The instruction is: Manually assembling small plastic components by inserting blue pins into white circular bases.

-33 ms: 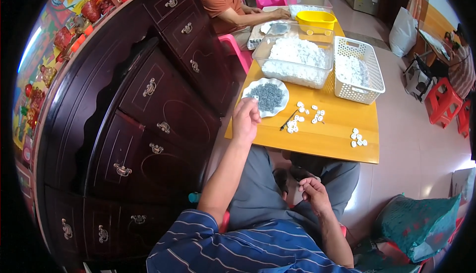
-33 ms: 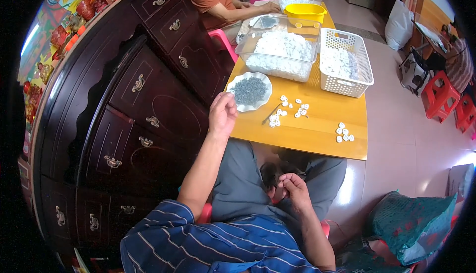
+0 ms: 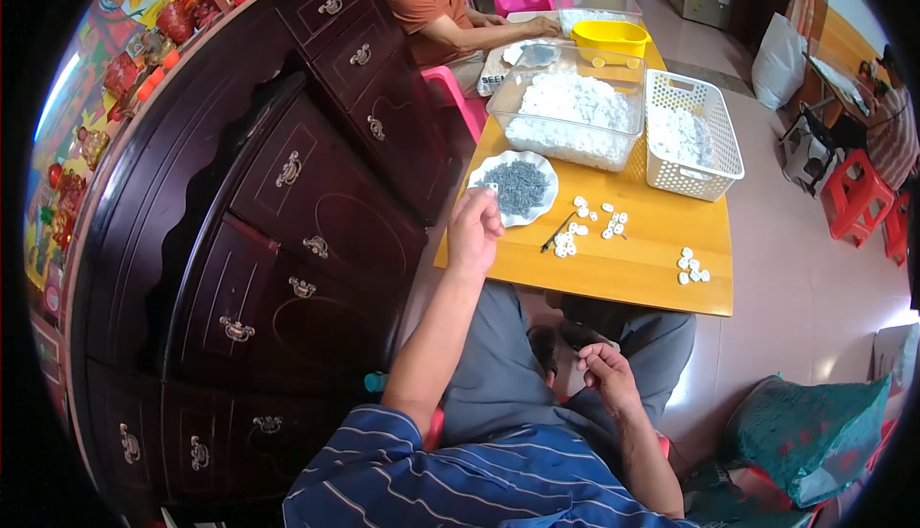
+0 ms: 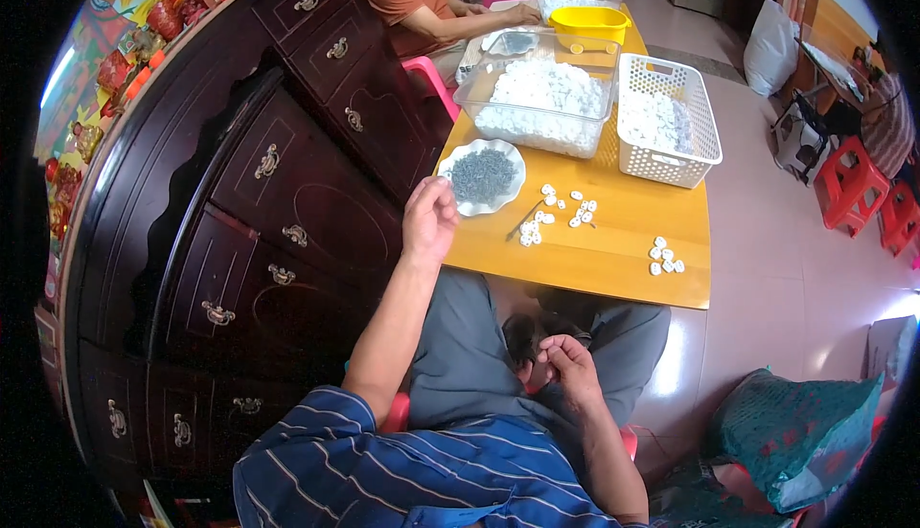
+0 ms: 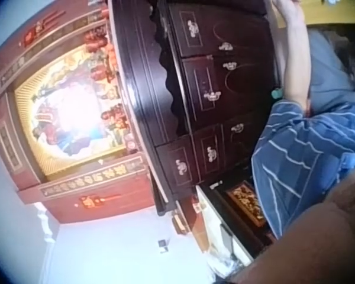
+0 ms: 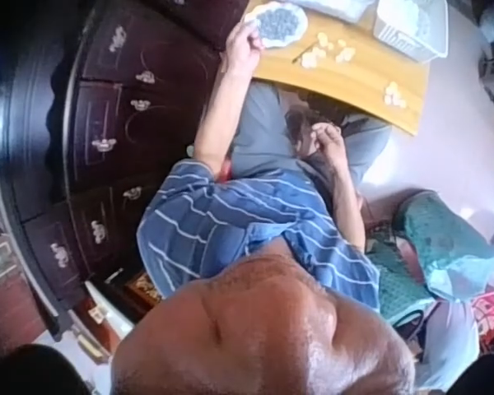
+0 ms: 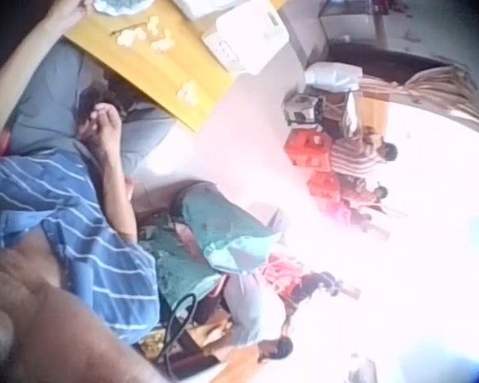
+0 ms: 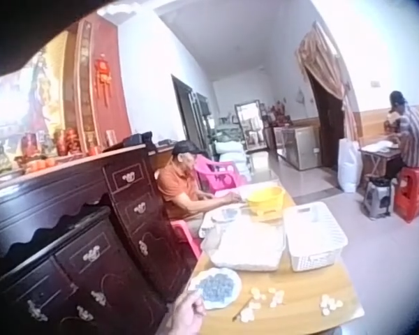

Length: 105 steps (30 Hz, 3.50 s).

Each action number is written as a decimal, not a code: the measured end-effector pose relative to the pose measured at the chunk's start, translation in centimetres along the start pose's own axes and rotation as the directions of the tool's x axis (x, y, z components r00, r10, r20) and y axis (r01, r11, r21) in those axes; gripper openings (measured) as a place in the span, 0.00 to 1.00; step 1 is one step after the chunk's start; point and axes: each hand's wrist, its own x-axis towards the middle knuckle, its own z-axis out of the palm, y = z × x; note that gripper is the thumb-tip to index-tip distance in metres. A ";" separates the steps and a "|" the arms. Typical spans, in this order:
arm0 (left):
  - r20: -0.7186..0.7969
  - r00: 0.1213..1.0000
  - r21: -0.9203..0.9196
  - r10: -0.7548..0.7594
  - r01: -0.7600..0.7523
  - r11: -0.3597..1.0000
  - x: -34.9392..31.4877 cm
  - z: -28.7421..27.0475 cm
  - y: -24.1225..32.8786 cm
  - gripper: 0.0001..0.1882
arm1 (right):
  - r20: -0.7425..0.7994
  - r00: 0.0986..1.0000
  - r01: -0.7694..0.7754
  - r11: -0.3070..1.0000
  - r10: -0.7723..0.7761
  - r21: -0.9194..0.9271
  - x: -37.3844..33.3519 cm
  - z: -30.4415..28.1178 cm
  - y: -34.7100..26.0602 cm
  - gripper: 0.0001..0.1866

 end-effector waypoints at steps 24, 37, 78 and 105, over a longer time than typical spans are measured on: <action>-0.098 0.980 -0.240 -0.172 0.145 0.960 4.0 -2.6 -0.3 0.06 | 0.031 0.999 0.017 1.000 -0.017 -0.002 0.1 -0.1 -0.1 0.07; -0.186 0.962 -0.355 -0.201 0.125 0.927 6.7 -5.6 0.3 0.05 | 0.035 0.999 0.038 0.999 -0.037 -0.027 0.7 -0.6 0.1 0.06; 0.221 0.953 0.461 -0.207 0.085 0.883 -18.1 2.4 -14.6 0.04 | -0.226 0.930 0.321 0.939 -0.289 0.122 -0.6 0.4 -0.7 0.07; 0.475 0.639 0.632 -0.605 0.231 0.740 -13.1 0.4 -8.9 0.04 | 0.100 0.992 0.082 0.997 -0.082 0.001 -0.7 -0.6 -0.4 0.12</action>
